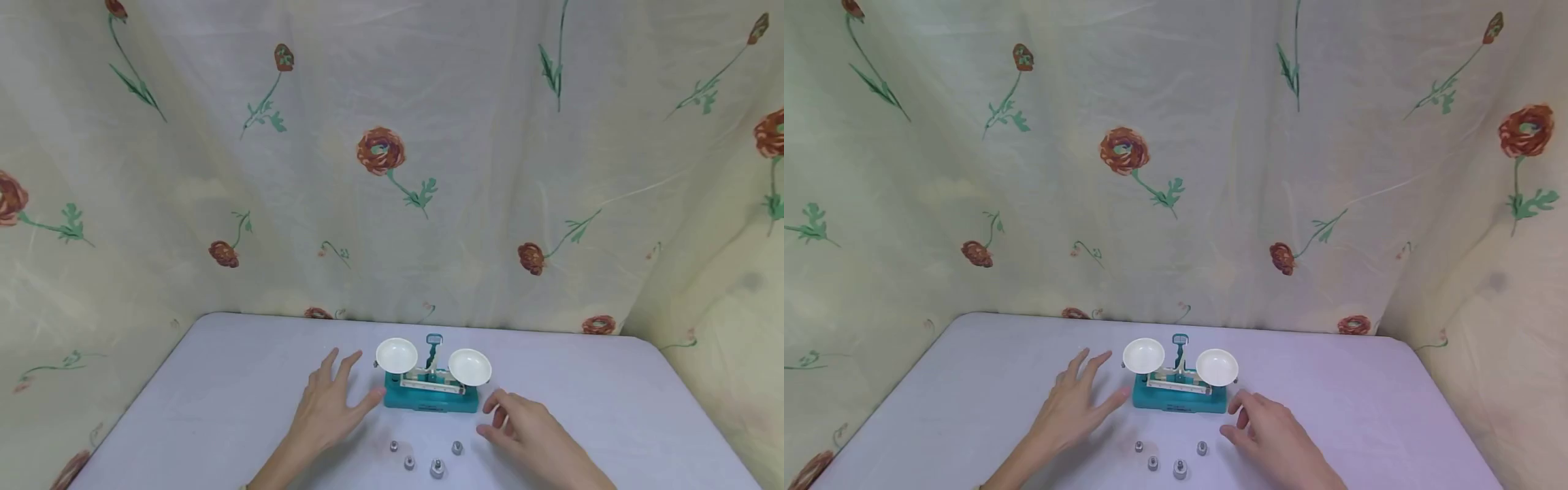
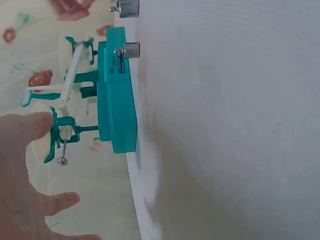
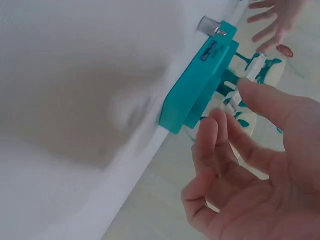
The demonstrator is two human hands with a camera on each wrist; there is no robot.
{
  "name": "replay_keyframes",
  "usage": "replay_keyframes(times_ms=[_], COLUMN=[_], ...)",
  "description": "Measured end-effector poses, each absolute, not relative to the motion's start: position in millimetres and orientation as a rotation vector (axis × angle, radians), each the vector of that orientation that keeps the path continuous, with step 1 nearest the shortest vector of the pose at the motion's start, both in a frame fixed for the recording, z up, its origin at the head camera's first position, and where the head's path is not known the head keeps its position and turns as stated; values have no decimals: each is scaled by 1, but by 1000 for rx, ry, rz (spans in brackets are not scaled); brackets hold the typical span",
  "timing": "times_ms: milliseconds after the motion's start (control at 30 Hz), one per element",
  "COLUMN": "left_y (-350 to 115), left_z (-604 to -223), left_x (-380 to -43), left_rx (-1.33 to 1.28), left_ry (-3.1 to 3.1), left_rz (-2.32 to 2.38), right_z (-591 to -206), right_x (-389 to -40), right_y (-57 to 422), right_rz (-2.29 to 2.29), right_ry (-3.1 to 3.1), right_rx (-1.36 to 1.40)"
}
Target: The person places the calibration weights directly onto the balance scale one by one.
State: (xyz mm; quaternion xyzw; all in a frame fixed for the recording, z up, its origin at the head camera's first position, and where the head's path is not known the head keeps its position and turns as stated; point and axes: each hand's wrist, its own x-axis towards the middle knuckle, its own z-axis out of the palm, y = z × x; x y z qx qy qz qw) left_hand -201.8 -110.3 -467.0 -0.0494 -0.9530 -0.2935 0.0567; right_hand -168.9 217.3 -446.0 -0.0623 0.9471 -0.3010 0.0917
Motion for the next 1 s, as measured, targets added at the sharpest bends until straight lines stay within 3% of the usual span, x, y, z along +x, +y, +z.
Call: replay_keyframes(times_ms=[333,1000], left_y=[-100,-78], left_z=[-468,-477], left_x=[-214,-223], left_rx=[-205,-138], left_ry=[-2826,-2752], left_rz=[-1328,-1498], right_z=[-461,-467], right_x=[-166,-168], right_y=[212,196], right_rz=[-1027,-896], right_ry=[2418,2485], right_rx=[-441,-476])
